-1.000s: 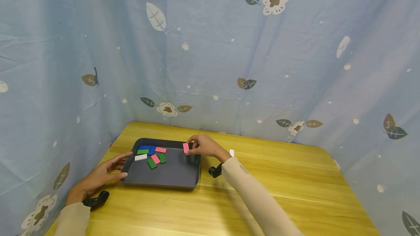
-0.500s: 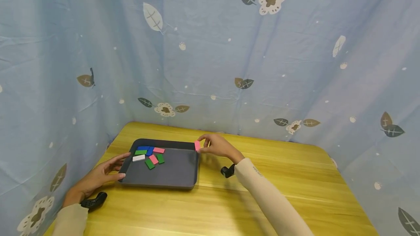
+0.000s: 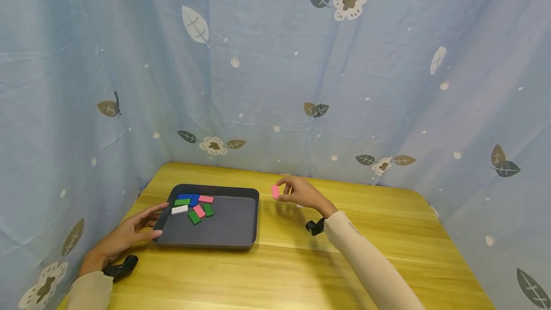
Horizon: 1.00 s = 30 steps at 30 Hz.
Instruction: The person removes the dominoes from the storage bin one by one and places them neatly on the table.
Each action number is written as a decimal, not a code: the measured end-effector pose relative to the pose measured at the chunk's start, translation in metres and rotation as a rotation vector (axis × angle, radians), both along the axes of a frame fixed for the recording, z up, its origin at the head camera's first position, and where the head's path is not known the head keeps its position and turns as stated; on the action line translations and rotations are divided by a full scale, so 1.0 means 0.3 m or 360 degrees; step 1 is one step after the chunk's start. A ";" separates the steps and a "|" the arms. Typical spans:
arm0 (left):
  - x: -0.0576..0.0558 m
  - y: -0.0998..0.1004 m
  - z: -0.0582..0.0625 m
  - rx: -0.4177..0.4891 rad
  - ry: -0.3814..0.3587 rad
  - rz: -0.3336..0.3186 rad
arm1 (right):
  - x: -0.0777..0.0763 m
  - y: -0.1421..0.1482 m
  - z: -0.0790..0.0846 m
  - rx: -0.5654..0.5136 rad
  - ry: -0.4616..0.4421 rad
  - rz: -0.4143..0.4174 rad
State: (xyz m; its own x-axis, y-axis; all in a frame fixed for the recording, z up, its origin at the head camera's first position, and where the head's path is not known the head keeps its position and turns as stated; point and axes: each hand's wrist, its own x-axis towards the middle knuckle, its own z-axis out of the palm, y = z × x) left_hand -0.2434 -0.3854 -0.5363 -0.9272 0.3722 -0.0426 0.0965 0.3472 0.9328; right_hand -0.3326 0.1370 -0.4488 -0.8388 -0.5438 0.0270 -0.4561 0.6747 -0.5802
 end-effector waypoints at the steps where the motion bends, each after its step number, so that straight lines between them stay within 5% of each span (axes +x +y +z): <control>1: 0.001 0.001 0.002 -0.0003 -0.0002 0.0003 | -0.001 0.013 -0.004 0.0005 0.0000 -0.0008; 30: 0.004 0.008 0.011 0.0000 0.0011 0.0003 | 0.012 0.308 -0.103 0.0004 0.0014 -0.0228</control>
State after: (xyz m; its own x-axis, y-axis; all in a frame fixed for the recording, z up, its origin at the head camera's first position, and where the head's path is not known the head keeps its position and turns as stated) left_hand -0.2422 -0.3829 -0.5329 -0.9281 0.3706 -0.0359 0.1026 0.3471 0.9322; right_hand -0.3291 0.2294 -0.4796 -0.9075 -0.4187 0.0336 -0.3602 0.7347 -0.5748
